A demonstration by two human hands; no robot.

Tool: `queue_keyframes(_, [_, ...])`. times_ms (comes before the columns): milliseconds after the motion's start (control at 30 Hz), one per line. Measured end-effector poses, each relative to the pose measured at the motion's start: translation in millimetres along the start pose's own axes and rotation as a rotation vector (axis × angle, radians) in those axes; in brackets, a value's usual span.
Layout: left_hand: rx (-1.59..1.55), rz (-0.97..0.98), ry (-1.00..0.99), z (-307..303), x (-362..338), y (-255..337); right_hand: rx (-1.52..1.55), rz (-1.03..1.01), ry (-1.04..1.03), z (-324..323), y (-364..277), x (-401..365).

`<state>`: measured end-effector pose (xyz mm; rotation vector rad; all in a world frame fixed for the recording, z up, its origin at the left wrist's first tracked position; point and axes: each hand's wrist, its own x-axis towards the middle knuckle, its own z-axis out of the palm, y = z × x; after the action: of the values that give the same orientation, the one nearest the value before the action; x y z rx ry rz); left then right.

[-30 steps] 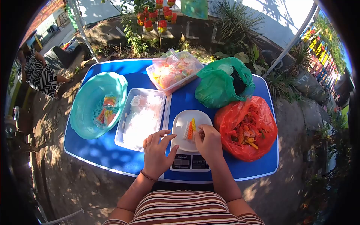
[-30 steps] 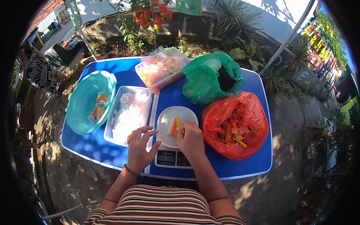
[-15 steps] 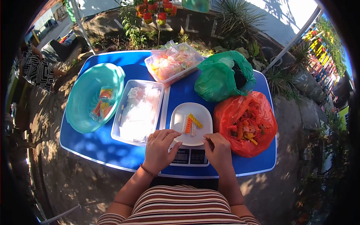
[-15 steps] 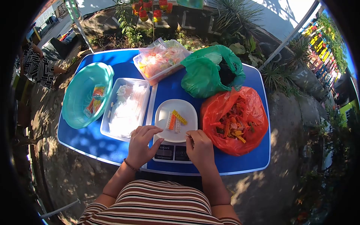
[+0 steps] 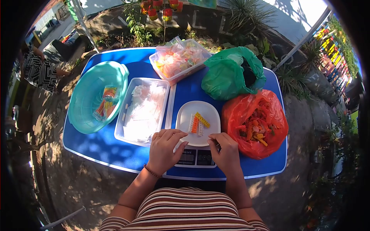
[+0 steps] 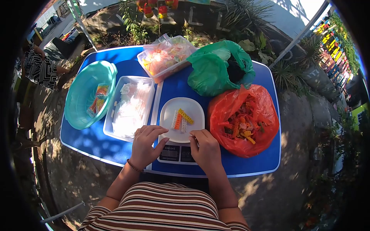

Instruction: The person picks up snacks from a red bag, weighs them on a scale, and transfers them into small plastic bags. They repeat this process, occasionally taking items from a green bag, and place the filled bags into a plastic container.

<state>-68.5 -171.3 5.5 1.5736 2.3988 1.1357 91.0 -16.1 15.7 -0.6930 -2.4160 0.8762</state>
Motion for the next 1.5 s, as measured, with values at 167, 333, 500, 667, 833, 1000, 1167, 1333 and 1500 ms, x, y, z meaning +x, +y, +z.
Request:
queue_keyframes(167, [-0.016,0.011,0.032,0,0,-2,-0.020,-0.097,-0.003,10,-3,6])
queue_keyframes(333, [0.107,-0.030,0.277,-14,4,-17,-0.022,-0.259,-0.027,26,-28,24])
queue_keyframes(500, [0.290,-0.130,0.285,-32,7,-57,0.006,-0.425,-0.108,48,-49,45])
queue_keyframes(667, [0.447,-0.169,0.217,-33,6,-72,0.058,-0.467,-0.162,69,-62,49])
queue_keyframes(833, [0.396,-0.376,0.070,-26,7,-76,0.041,-0.475,-0.178,72,-65,52])
queue_keyframes(1000, [0.414,-0.347,0.104,-30,13,-81,0.072,-0.445,-0.172,67,-58,51])
queue_keyframes(1167, [0.541,-0.166,0.427,-34,23,-50,0.065,-0.390,-0.086,51,-50,47])
queue_keyframes(1333, [0.627,-0.187,0.543,-27,37,-38,0.057,-0.356,-0.028,39,-41,43])
queue_keyframes(1500, [0.584,-0.359,0.394,-35,42,-63,0.073,-0.322,-0.053,34,-29,37])
